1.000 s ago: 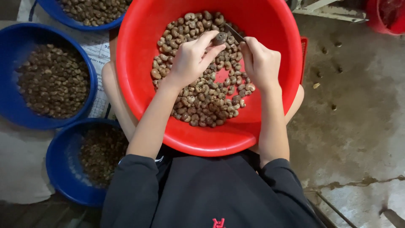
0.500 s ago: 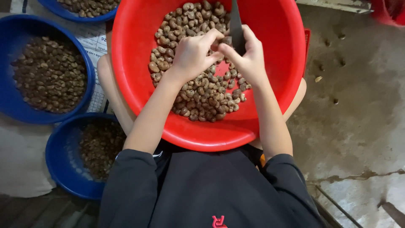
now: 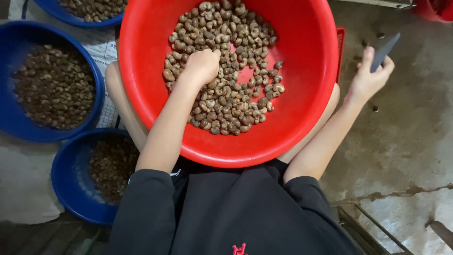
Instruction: A person uses a small knife to manually scrape or peel individual nuts from a large bowl.
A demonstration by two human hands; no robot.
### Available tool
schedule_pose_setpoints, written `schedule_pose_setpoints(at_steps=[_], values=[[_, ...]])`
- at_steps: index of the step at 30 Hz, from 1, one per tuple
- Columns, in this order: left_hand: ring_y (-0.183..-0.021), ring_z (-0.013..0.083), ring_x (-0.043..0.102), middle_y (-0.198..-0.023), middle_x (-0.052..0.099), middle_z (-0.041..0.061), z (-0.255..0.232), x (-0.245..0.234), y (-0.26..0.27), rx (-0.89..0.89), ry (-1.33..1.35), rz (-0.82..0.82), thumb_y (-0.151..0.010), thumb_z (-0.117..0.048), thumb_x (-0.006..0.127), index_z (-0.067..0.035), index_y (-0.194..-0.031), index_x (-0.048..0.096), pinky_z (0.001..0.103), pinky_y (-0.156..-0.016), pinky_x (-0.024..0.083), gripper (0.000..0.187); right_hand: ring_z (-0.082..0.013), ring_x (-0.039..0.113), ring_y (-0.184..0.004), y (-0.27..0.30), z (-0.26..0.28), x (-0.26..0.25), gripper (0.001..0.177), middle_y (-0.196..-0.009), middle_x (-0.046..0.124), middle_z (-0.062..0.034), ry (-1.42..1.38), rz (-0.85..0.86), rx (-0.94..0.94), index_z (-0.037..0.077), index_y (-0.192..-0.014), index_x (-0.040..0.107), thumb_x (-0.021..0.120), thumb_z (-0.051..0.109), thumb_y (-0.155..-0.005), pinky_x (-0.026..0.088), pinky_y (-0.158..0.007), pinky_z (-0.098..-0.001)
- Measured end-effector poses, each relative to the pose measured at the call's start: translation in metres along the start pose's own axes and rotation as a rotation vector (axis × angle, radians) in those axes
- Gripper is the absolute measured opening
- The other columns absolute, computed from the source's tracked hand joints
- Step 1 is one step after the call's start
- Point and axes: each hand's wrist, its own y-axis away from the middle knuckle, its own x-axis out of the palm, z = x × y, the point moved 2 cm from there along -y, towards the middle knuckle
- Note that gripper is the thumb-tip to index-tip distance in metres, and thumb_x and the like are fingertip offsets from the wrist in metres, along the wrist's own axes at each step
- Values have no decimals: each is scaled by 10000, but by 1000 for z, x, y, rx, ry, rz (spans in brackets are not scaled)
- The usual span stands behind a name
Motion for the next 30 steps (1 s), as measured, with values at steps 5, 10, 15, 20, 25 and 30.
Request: schedule_pose_setpoints(at_steps=[5, 10, 15, 20, 25, 30], values=[[-771, 340, 650, -1076, 596, 237, 10, 43, -27, 87, -199, -107, -712, 66, 708, 9, -1024, 618, 470, -687, 603, 330, -39, 618, -667, 7, 29, -13, 467, -861, 675, 6, -74, -34, 106, 35, -1249, 592, 670, 432, -1015, 475, -570, -194], [-674, 368, 692, -909, 668, 225, 9, 45, -29, 187, -126, -309, -786, 31, 638, 24, -856, 678, 478, -637, 596, 81, -141, 652, -825, 17, 118, 17, 304, -955, 661, -74, -275, 208, -187, -18, -1291, 610, 660, 226, -1117, 440, -633, -235], [-591, 227, 680, -723, 704, 139, 6, 32, -37, 173, 129, -241, -1018, -254, 690, 4, -872, 742, 371, -604, 616, 301, -184, 557, -733, 55, 210, 67, 119, -950, 617, -121, -293, 524, -536, -34, -1245, 581, 538, 13, -1144, 493, -674, -314], [-579, 166, 681, -792, 753, 42, -34, -57, 21, 222, 636, -446, -1048, -272, 534, -74, -1095, 713, 306, -507, 499, 271, -150, 517, -536, 99, 212, 109, 122, -719, 648, -68, -103, 569, -540, -19, -1093, 623, 544, 73, -1089, 389, -460, -297], [-589, 104, 671, -748, 718, 21, -40, -85, 41, 341, 841, -660, -1052, -153, 550, -59, -1041, 657, 231, -483, 479, 143, -225, 603, -535, 122, 222, 105, 113, -754, 691, -90, 27, 613, -656, -25, -1152, 595, 541, 44, -1082, 465, -496, -351], [-573, 143, 596, -834, 737, 35, -37, -93, 51, 366, 518, -887, -1056, -192, 583, -63, -1150, 674, 290, -497, 442, 183, -267, 599, -517, 116, 217, 108, 84, -691, 648, -70, 329, 519, -815, 39, -1016, 585, 603, 94, -1076, 444, -482, -393]])
